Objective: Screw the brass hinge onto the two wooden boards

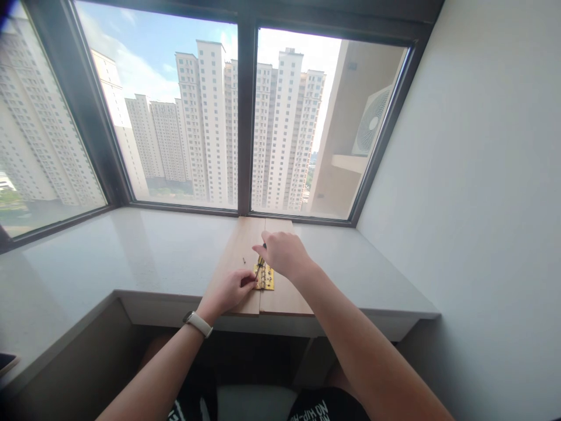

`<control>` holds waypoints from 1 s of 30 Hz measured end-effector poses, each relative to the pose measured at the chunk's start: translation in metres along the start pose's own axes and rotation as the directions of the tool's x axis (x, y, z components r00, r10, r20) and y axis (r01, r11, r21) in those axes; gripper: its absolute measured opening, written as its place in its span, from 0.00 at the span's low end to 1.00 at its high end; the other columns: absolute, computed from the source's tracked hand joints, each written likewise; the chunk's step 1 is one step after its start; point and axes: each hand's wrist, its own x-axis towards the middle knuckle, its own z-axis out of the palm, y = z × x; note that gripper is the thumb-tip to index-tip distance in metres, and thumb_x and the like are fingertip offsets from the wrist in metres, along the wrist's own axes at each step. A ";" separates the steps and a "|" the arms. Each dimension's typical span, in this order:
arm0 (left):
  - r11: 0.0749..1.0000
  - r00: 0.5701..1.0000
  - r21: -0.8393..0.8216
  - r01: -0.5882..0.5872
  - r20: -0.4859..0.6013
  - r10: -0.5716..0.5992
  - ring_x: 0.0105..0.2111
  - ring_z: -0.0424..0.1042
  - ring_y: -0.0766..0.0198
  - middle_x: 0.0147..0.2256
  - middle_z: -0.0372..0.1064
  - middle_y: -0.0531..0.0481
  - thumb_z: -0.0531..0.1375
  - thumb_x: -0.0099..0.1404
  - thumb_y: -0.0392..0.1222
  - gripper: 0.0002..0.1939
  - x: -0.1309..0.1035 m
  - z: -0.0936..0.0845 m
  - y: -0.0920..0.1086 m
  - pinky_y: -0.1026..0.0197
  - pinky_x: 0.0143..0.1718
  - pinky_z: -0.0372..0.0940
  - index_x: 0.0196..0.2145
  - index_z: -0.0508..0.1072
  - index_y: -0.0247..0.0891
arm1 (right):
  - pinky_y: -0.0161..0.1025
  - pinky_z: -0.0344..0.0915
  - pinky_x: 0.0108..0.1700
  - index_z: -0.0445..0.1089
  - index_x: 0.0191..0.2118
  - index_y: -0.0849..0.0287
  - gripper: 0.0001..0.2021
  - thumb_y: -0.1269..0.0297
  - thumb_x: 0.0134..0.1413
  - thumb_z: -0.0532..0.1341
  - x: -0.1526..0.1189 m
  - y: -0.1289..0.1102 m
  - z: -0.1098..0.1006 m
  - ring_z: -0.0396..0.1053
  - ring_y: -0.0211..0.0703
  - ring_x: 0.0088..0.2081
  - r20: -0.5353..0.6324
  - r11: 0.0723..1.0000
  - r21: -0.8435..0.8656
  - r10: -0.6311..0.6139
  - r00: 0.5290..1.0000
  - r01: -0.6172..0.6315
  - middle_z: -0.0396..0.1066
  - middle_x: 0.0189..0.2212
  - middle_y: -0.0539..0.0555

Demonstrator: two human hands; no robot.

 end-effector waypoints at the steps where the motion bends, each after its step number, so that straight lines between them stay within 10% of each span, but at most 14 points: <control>1: 1.000 1.000 -0.001 -0.002 -0.001 0.002 0.32 0.72 0.60 0.32 0.76 0.47 0.59 0.64 0.40 0.07 0.000 0.000 -0.001 0.61 0.35 0.63 0.32 0.76 0.37 | 0.38 0.59 0.38 0.71 0.46 0.57 0.15 0.51 0.65 0.57 -0.001 0.002 -0.001 0.72 0.46 0.37 -0.004 0.997 0.064 -0.047 0.999 0.047 0.75 0.35 0.57; 11: 1.000 1.000 0.000 0.011 0.000 -0.011 0.33 0.73 0.59 0.33 0.77 0.46 0.58 0.65 0.41 0.08 0.000 0.000 -0.001 0.60 0.36 0.64 0.32 0.75 0.37 | 0.37 0.60 0.43 0.71 0.44 0.58 0.10 0.76 0.61 0.56 -0.002 0.014 -0.002 0.68 0.41 0.39 -0.018 0.924 0.333 -0.195 0.981 0.190 0.73 0.40 0.54; 19: 1.000 1.000 0.008 0.009 0.004 -0.009 0.34 0.73 0.58 0.34 0.77 0.46 0.58 0.65 0.41 0.08 -0.001 0.000 -0.003 0.60 0.36 0.64 0.33 0.76 0.38 | 0.36 0.59 0.40 0.72 0.38 0.59 0.04 0.68 0.62 0.59 0.002 0.013 -0.006 0.69 0.42 0.38 0.008 0.945 0.278 -0.182 0.983 0.173 0.74 0.37 0.55; 30: 1.000 1.000 -0.006 0.004 0.004 -0.004 0.32 0.72 0.60 0.33 0.76 0.48 0.59 0.64 0.40 0.06 -0.001 -0.001 -0.002 0.61 0.34 0.62 0.33 0.75 0.38 | 0.40 0.55 0.33 0.74 0.32 0.59 0.27 0.47 0.69 0.46 0.003 -0.008 0.007 0.72 0.48 0.32 -0.013 0.987 -0.160 0.028 1.000 -0.029 0.75 0.30 0.61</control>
